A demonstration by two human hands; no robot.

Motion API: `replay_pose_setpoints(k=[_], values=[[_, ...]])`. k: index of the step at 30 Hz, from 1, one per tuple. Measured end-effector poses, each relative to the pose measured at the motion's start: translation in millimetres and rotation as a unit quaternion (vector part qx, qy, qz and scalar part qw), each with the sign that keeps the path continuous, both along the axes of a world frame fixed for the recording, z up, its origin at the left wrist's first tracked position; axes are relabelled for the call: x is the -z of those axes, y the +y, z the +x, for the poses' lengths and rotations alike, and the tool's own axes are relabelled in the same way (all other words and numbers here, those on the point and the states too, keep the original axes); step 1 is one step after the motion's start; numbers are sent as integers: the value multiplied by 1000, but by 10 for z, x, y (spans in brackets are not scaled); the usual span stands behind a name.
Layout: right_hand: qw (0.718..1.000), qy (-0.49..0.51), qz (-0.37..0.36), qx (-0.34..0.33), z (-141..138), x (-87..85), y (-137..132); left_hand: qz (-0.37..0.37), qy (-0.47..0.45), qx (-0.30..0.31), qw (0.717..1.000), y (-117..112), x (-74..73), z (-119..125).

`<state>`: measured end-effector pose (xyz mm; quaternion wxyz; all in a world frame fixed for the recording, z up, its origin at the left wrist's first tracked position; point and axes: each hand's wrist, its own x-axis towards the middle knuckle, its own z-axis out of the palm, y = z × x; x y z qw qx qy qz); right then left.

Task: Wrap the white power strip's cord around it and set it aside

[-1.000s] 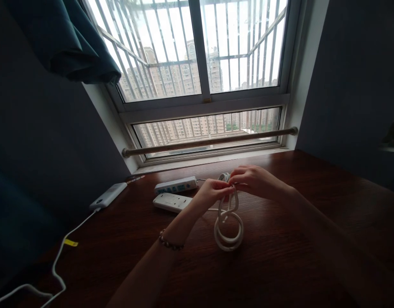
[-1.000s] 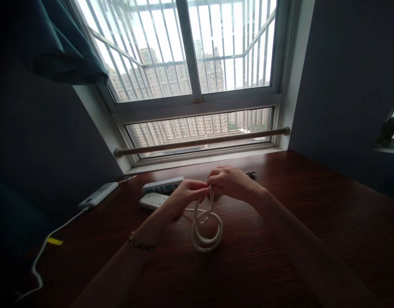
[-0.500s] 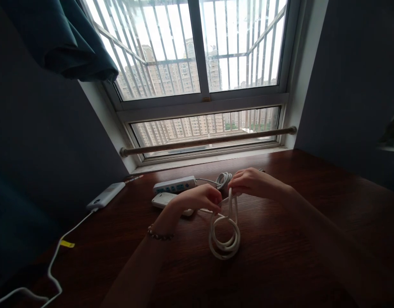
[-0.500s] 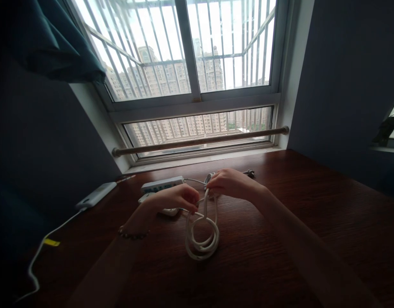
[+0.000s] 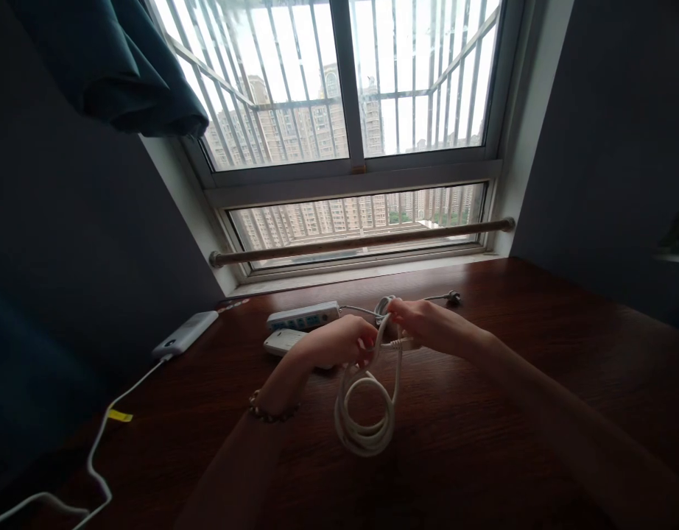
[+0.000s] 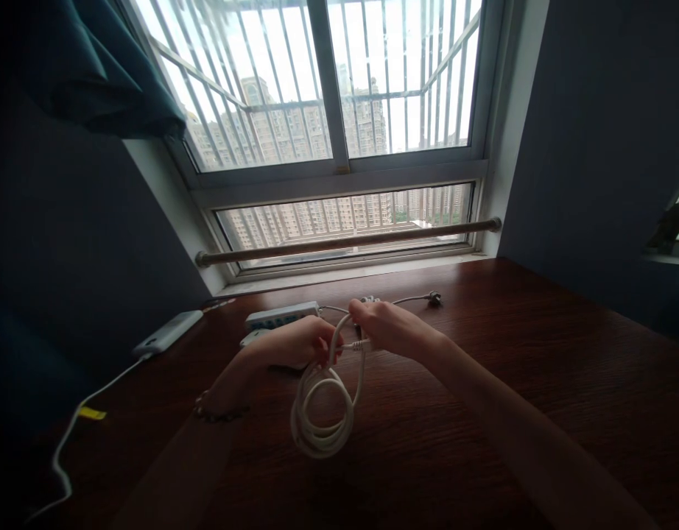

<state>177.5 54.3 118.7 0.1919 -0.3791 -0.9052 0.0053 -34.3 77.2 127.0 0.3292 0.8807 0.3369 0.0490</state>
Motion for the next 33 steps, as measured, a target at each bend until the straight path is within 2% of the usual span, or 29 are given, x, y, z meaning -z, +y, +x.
replay_pose_setpoints(k=[6,14,27,30,33], values=[[998,12,-34,52,-27,-23,-16,83,-18,-14,996,-114,-3,72],[996,12,-78,30,100,-62,48,89,0,-30,996,-209,-40,108],[987,-39,12,155,-13,26,8,-23,82,-81,993,-22,1,-10],[981,-42,22,186,43,32,49,-66,62,-113,990,64,6,-65],[981,-49,6,189,174,7,92,-113,7,-117,987,107,-22,-89]])
